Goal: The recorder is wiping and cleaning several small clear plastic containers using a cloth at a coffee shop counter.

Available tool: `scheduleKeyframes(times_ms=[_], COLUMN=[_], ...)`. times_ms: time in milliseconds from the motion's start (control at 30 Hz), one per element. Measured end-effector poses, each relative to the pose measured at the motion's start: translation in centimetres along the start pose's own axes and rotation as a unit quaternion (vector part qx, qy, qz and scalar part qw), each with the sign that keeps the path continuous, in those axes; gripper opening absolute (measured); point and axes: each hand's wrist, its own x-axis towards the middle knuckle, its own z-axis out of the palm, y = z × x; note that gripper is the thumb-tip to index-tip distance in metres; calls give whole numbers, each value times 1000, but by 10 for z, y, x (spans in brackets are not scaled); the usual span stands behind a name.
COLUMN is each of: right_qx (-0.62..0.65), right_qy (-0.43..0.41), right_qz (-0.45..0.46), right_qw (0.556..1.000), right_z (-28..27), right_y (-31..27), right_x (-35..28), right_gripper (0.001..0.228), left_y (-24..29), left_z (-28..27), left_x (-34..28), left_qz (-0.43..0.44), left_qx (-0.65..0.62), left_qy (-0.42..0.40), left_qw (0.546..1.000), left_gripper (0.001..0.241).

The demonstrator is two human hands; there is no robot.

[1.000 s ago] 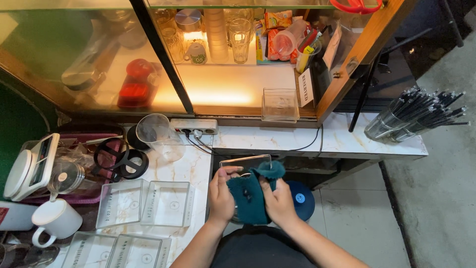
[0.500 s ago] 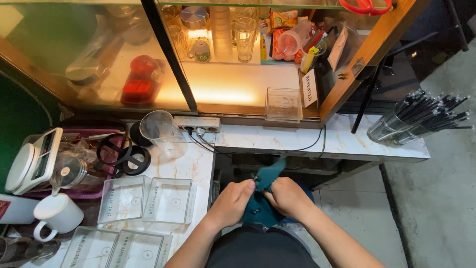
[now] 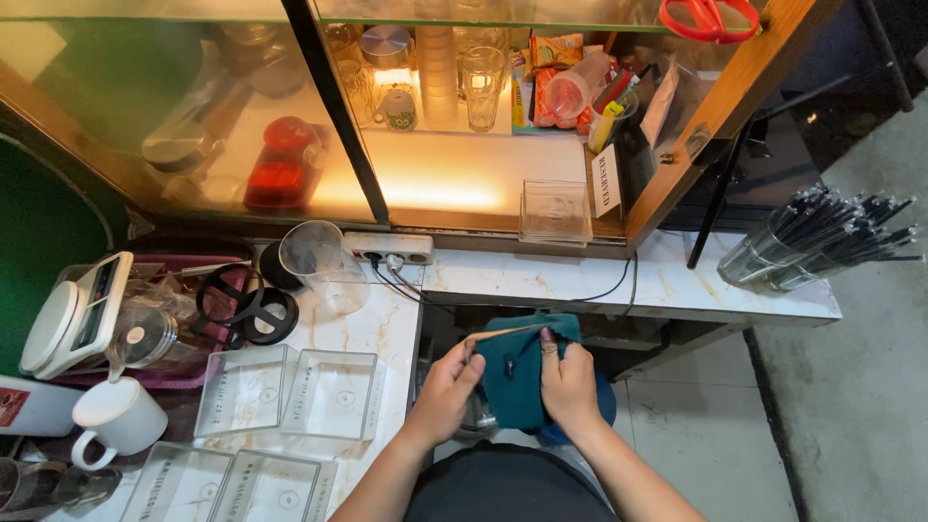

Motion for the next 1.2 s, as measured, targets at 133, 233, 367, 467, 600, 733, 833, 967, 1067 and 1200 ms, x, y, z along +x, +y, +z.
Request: scheduleKeyframes(times_ms=[133, 233, 367, 467, 600, 733, 833, 967, 1067, 1200], right_qx=[9, 15, 30, 65, 97, 113, 105, 47, 73, 92], right_qy=[63, 58, 19, 53, 23, -14, -70, -35, 15, 75], right_qz=[-84, -170, -43, -58, -98, -96, -90, -48, -92, -213], right_qw=[994, 984, 998, 995, 990, 989, 988, 997, 993, 970], right_z=[4, -4, -12, -18, -21, -9, -2, -9, -17, -14], right_y=[2, 2, 3, 1, -22, -18, 0, -4, -21, -46], right_x=[-10, -6, -5, 0, -4, -25, -30, -15, 0, -4], right_gripper=[36, 39, 48, 50, 44, 36, 37, 38, 38, 39], left_y=[-57, -51, -44, -39, -43, -38, -35, -41, -49, -45], left_z=[8, 7, 6, 16, 26, 13, 5, 4, 11, 16], left_x=[-12, -7, -9, -10, -12, -3, 5, -2, -5, -7], left_qz=[13, -29, -46, -45, -32, 37, 67, 34, -10, -18], left_qx=[100, 155, 142, 139, 85, 103, 98, 159, 194, 190], left_qy=[59, 99, 51, 34, 83, 139, 156, 109, 98, 133], left_qw=[993, 982, 987, 989, 992, 984, 981, 981, 976, 973], left_gripper=[52, 48, 49, 49, 49, 50, 49, 47, 46, 46])
